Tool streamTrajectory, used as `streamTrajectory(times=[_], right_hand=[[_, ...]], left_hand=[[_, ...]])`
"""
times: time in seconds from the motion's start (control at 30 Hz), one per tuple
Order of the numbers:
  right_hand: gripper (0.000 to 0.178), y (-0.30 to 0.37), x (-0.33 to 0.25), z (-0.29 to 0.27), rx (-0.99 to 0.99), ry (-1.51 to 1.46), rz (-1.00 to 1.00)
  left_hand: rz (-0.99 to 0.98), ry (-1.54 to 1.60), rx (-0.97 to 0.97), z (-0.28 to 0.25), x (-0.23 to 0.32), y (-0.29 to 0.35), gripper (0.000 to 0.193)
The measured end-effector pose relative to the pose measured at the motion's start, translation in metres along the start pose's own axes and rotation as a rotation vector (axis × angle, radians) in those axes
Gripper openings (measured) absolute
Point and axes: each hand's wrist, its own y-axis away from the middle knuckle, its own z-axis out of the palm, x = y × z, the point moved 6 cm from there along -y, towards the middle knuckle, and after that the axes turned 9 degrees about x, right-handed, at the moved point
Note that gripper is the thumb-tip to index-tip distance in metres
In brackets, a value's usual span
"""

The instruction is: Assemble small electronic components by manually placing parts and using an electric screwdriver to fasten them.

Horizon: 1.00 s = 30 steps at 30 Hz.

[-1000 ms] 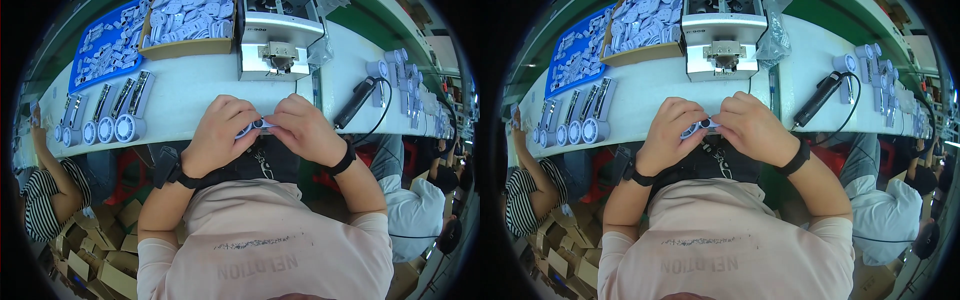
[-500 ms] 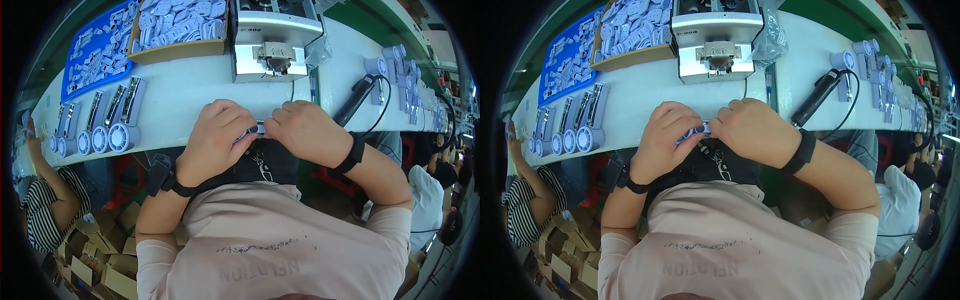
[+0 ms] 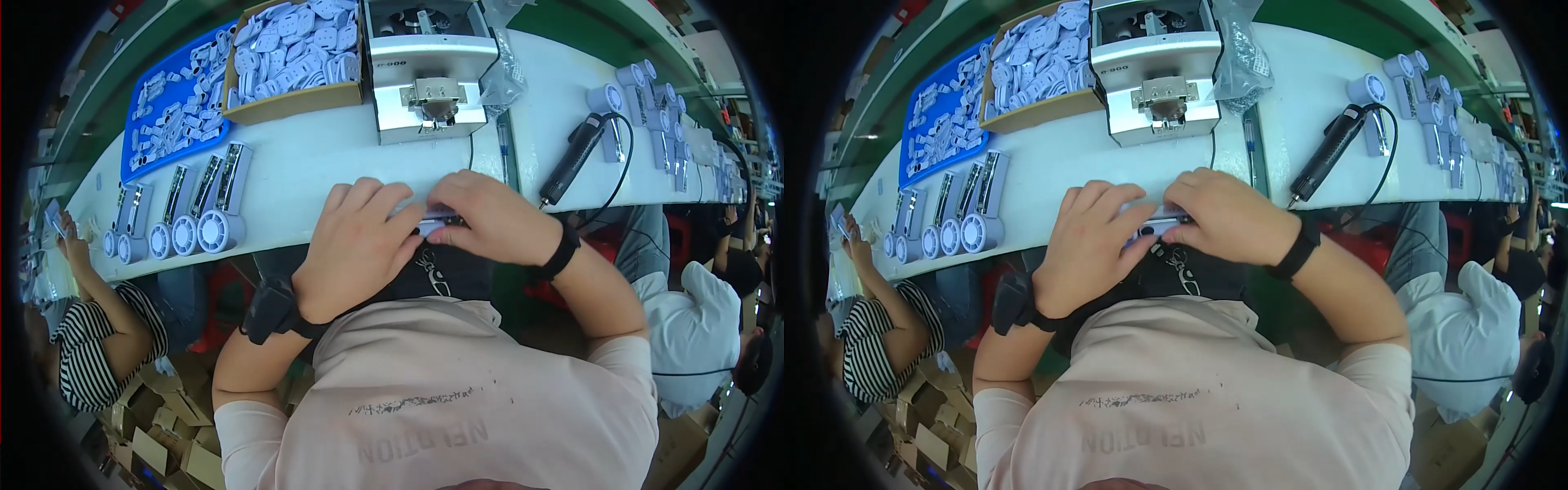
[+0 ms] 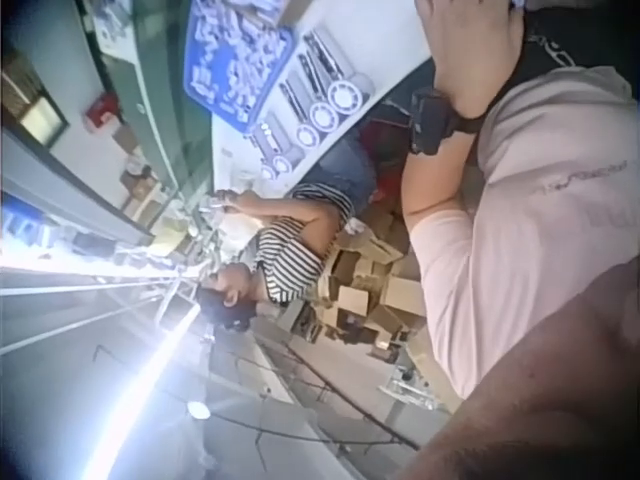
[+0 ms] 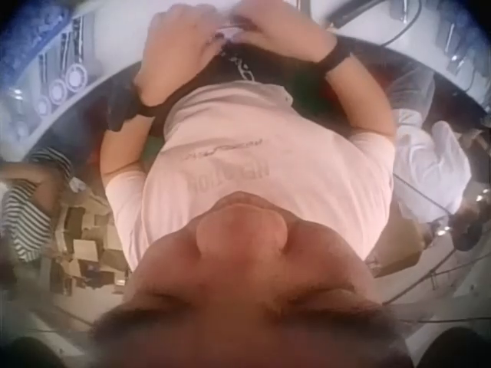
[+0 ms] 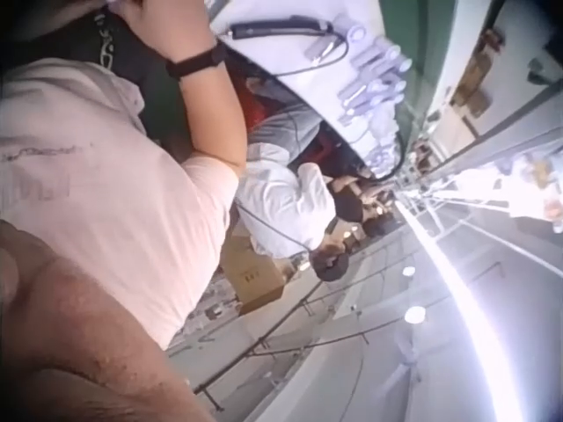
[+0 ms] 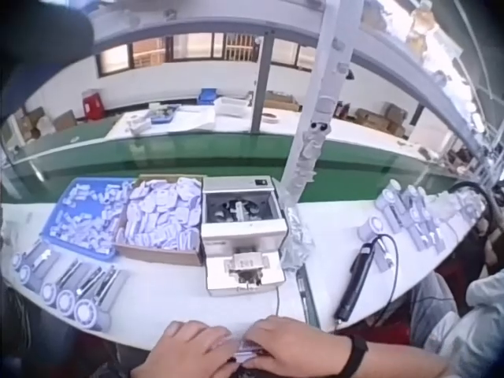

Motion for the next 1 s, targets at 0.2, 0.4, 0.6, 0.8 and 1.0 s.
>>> streamTrajectory(times=[0.2, 0.4, 0.6, 0.8, 1.0], right_hand=[[0.046, 0.006, 0.004, 0.003, 0.134, -0.157, 0.021], [0.050, 0.004, 0.008, 0.004, 0.070, -0.176, -0.023], [0.045, 0.001, 0.004, -0.003, 0.220, -0.194, -0.075], [0.044, -0.003, 0.006, 0.008, 0.172, -0.040, -0.076], [0.045, -0.004, 0.004, 0.010, 0.200, -0.013, -0.122]], left_hand=[[-0.101, 0.131, -0.295, 0.017, -0.012, 0.004, 0.040], [-0.071, 0.173, -0.135, 0.015, -0.002, 0.012, 0.042], [0.042, 0.016, -0.051, 0.003, -0.003, -0.001, 0.045], [0.058, 0.060, -0.034, 0.014, -0.014, 0.007, 0.046], [0.045, 0.064, -0.102, 0.010, -0.019, -0.001, 0.045]])
